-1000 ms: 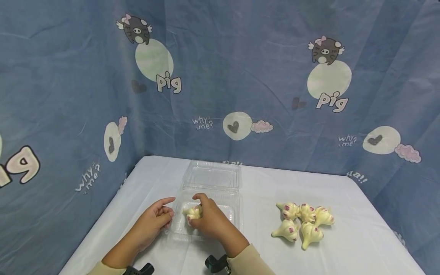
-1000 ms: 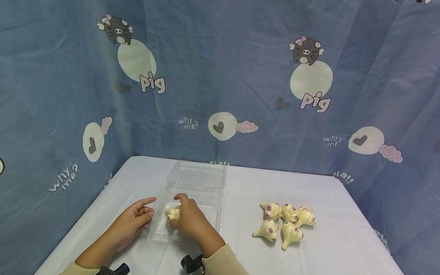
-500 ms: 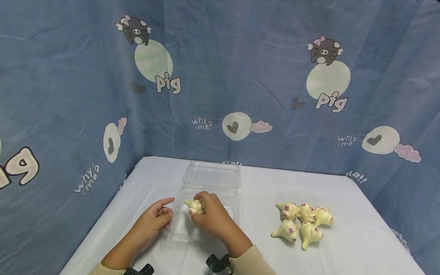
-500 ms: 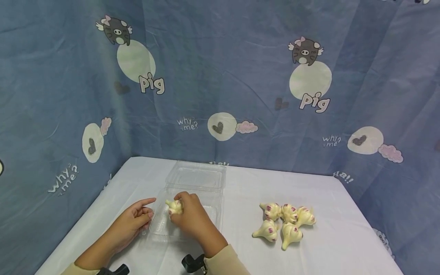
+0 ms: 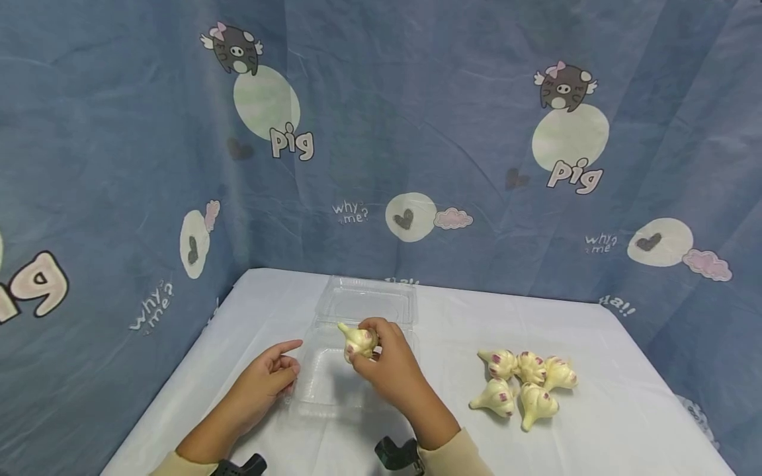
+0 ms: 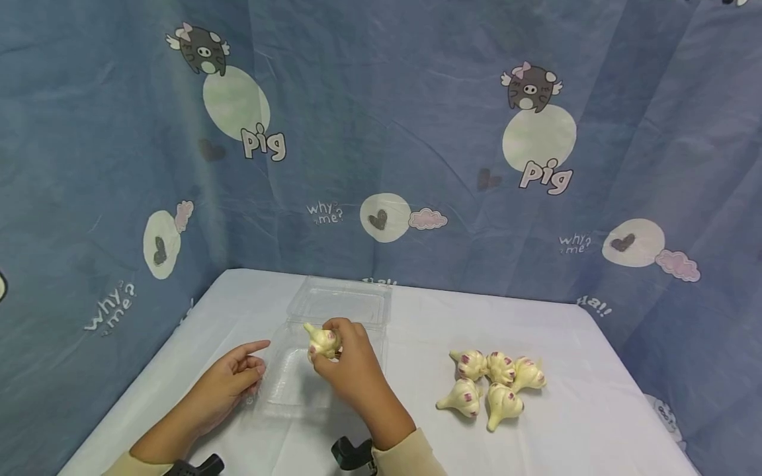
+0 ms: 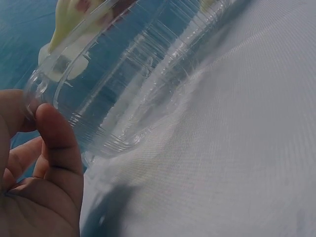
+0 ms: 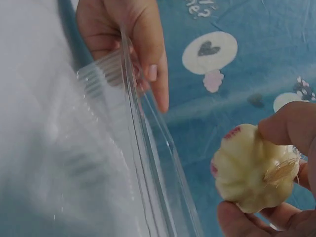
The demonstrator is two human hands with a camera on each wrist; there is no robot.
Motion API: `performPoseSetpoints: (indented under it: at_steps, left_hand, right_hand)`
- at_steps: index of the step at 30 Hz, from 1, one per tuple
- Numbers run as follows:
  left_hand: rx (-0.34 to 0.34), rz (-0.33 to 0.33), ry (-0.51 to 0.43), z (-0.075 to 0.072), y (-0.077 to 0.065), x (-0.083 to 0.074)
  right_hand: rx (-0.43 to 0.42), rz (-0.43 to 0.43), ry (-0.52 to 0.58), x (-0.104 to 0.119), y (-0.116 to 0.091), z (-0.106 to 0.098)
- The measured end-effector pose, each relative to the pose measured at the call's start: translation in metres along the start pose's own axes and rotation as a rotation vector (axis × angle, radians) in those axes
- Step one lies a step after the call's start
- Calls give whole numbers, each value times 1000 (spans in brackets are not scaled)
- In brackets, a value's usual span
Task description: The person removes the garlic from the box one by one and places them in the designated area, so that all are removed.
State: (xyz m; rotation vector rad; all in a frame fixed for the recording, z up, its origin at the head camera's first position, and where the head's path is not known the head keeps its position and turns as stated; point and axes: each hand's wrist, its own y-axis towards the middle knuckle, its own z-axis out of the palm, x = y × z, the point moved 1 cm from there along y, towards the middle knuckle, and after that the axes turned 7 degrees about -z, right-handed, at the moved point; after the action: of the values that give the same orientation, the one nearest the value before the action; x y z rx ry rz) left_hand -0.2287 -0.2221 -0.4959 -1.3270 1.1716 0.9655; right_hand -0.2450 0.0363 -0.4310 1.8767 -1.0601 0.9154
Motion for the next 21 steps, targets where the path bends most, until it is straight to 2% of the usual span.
performPoseSetpoints:
  at_steps: [12,21]
  left_hand:
    - [0,8,-10,0,0,0]
    - [4,0,-4,-1,0,-1]
  right_hand:
    - [-63,-5,-16,-5,-23,-17]
    - [-120,29,-51,-6,-40,-36]
